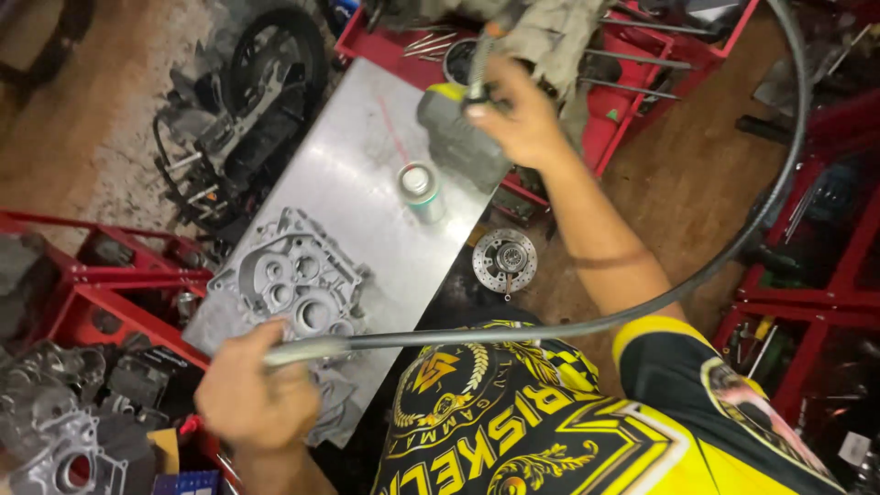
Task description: Cleaning a motorcycle engine casing using a pneumatic grinder
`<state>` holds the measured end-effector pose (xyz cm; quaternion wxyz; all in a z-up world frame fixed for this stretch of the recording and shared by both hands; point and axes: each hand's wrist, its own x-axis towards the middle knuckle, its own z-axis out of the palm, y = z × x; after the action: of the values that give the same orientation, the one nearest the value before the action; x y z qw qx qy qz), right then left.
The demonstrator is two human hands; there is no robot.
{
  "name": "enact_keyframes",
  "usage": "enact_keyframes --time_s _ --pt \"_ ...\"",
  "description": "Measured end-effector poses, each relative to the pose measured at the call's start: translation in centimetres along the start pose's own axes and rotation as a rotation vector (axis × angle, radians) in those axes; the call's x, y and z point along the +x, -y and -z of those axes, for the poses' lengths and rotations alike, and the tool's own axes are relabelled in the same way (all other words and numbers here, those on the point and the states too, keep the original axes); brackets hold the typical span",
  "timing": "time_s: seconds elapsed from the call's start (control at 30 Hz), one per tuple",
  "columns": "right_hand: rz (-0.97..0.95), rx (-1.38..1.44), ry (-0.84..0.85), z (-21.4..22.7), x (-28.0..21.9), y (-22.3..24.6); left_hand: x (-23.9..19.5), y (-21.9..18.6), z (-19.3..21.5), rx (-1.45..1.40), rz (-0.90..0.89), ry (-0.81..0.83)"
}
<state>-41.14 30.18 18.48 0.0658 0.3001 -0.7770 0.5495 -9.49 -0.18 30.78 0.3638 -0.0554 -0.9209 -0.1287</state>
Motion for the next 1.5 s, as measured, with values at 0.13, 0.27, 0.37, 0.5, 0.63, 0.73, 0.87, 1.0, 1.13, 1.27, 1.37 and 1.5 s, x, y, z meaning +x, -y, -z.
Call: enact_keyframes --time_s 0.13,0.27,0.37,0.5,0.63,0.73,0.87,1.0,1.13,1.27,1.37,1.5 --pt "-0.142 0.061 0.138 -1.0 1.3 -2.1 2.1 -3.3 1.2 -0.061 0.470 -0.009" --pt "-0.197 0.082 0.217 -0.3 2.0 -0.8 3.1 -3.5 1.2 -0.220 0.598 -0.164" --pt "-0.153 0.074 0.295 0.1 2.6 -1.3 4.9 -3.6 2.0 -0.194 0.633 -0.093" --pt "-0.120 0.236 0.396 0.6 3.0 -1.3 5.9 -0.5 3.0 -0.144 0.690 -0.022" --pt "0.507 -0.092 0.193 0.0 2.8 -7.8 6.4 2.8 3.6 -0.153 0.775 -0.010" --pt "-0.403 0.009 0.064 0.9 2.5 -7.6 5.6 4.2 3.5 -0.254 0.871 -0.020" --pt "-0.109 0.141 -0.405 3.0 1.9 -7.3 4.7 4.3 2.8 -0.257 0.807 0.050" --pt "0.043 0.259 -0.542 3.4 1.0 -6.3 5.7 3.0 1.1 -0.334 0.758 0.053" --pt "0.069 0.315 -0.469 2.6 0.4 -4.6 5.3 3.6 -1.6 -0.237 0.632 -0.004" --pt "0.347 0.030 -0.274 1.2 0.8 -1.2 5.3 4.1 -2.0 -0.106 0.388 -0.009" --pt "0.580 -0.117 -0.198 0.8 1.2 -2.6 5.0 5.1 -1.7 -0.075 0.292 0.004" --pt "0.699 -0.402 -0.054 2.3 0.3 -4.0 4.7 7.0 -1.5 -0.041 -0.005 0.070"
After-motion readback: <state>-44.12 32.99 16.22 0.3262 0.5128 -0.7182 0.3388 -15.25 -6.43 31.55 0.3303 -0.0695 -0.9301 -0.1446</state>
